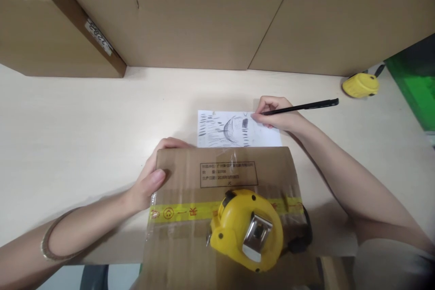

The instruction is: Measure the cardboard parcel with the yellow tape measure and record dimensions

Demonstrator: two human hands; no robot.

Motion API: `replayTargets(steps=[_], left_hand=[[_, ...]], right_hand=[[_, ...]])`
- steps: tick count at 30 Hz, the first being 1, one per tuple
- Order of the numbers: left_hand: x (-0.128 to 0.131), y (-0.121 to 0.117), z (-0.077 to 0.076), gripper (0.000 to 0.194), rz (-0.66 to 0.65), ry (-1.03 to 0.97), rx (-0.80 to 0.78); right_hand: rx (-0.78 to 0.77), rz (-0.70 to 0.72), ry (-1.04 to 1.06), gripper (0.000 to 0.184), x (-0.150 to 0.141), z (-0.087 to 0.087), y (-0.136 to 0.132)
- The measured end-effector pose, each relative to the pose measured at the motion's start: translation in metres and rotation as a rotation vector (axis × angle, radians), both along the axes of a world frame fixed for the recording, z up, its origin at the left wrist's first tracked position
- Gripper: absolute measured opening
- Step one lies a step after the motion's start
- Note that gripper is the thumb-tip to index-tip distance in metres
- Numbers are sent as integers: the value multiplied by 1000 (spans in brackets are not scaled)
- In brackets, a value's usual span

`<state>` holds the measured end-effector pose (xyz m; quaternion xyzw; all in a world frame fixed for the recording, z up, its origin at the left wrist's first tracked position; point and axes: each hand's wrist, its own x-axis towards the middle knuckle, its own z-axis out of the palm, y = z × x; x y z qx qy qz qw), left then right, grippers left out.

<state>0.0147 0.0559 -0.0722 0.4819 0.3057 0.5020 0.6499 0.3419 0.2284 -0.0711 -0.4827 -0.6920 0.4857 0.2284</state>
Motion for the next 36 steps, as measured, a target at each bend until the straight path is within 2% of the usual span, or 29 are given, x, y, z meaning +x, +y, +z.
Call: replayTargets(steps=[12,36], left_hand=[[0,2,-2,62,-12,6,34],[-3,0,-6,64,3,21,-6]], right_hand=[[20,-9,14,26,0,0,-2],[22,-16,0,26,0,0,-3]])
